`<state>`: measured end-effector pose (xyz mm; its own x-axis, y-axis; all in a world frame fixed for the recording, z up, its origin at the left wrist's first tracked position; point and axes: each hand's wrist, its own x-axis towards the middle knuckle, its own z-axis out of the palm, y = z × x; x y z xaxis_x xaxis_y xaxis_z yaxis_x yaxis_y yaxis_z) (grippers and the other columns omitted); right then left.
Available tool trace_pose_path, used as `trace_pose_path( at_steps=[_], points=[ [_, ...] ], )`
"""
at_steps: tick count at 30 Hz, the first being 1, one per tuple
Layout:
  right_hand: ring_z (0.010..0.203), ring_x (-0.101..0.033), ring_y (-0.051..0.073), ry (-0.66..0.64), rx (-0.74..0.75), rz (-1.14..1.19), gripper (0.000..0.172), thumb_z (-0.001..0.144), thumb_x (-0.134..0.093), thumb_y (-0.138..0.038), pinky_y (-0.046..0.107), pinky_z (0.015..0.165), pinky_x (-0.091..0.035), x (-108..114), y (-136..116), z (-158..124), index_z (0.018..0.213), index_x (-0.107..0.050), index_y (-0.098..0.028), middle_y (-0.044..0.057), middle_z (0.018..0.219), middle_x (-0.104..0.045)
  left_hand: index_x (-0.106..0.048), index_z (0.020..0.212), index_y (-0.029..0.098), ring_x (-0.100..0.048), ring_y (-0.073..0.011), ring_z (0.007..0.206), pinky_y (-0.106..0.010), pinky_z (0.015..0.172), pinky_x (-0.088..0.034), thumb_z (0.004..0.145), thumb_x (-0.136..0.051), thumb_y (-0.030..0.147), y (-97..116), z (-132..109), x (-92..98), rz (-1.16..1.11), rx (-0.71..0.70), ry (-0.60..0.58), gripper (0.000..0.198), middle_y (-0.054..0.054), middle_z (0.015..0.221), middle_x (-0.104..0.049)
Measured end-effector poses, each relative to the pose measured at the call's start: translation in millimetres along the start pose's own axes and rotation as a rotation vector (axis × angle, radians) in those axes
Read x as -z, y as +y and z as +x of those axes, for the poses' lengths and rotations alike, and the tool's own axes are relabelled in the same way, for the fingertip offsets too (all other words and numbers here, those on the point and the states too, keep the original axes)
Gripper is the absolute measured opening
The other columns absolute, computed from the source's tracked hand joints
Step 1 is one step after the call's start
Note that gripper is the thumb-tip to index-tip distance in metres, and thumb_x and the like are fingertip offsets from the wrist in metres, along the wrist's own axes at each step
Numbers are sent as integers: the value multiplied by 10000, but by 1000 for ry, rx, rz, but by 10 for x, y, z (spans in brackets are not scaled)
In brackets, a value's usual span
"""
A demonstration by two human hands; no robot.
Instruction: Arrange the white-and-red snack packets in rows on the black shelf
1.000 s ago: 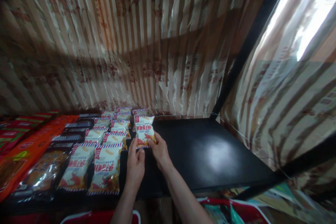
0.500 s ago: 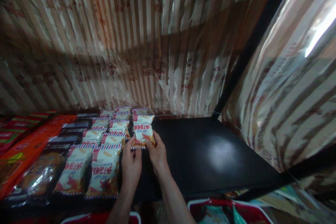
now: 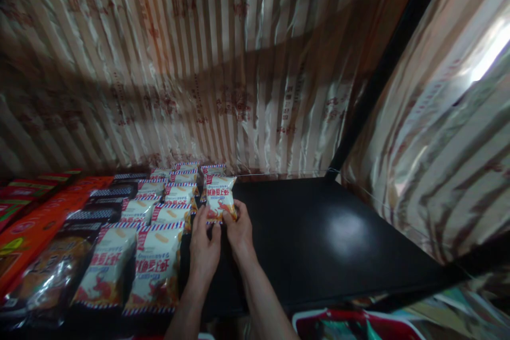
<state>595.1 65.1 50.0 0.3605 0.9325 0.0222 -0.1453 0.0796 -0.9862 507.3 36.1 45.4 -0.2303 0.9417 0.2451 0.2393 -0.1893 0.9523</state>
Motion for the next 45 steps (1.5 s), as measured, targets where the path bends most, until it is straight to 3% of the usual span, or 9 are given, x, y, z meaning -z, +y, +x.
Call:
trace_pose_path(
  at_steps=[5, 11, 17, 22, 29, 38, 45],
  points=[
    [762, -639, 211, -32, 68, -60, 359, 638, -660, -322, 341, 709, -505, -89, 91, 255, 955, -540, -206, 32, 842, -678, -460, 1309, 154, -219, -228, 1392, -390, 1135, -184, 818, -470, 215, -95, 84, -80, 44, -40, -46, 495, -131, 1497, -281],
    [722, -633, 187, -52, 101, -128, 342, 640, -606, -308, 321, 686, -510, -158, 280, 447, 952, -521, -198, 16, 813, -666, -432, 1331, 88, -121, -222, 1414, -382, 1144, -156, 856, -394, 208, -160, 171, -126, 192, -16, -70, 491, -143, 1534, -172],
    [746, -648, 191, -39, 140, -227, 279, 676, -574, -303, 327, 705, -523, -158, 336, 483, 933, -515, -210, 20, 838, -666, -407, 1353, 81, -43, -230, 1416, -383, 1150, -111, 850, -390, 185, -192, 184, -115, 285, 5, -154, 514, -143, 1544, -110],
    [801, -662, 205, -17, 153, -335, 250, 718, -551, -289, 338, 734, -530, -151, 332, 469, 952, -520, -206, 42, 886, -673, -403, 1363, 142, -2, -221, 1412, -394, 1149, -113, 842, -400, 184, -244, 181, -122, 314, -9, -157, 523, -80, 1554, -102],
    [796, -664, 185, -49, 161, -406, 194, 759, -526, -257, 304, 719, -524, -192, 304, 471, 946, -499, -212, 40, 909, -672, -357, 1386, 133, 6, -219, 1411, -409, 1148, -118, 844, -389, 156, -255, 182, -126, 337, 32, -173, 544, -106, 1552, -75],
    [957, -617, 225, -10, 163, -977, 263, 839, -475, -293, 318, 785, -453, -198, 94, 327, 1081, -518, -199, 77, 1042, -653, -371, 1375, 109, -58, -211, 1411, -379, 1148, -127, 802, -403, 89, -271, 201, -127, 327, 32, -159, 575, -138, 1541, -127],
    [997, -576, 254, -8, 192, -1120, 378, 827, -512, -372, 330, 798, -430, -180, 27, 278, 1157, -530, -187, 88, 1085, -641, -394, 1361, 101, -106, -237, 1409, -393, 1145, -151, 782, -442, 89, -286, 190, -134, 323, 5, -134, 582, -160, 1528, -177]
  ],
)
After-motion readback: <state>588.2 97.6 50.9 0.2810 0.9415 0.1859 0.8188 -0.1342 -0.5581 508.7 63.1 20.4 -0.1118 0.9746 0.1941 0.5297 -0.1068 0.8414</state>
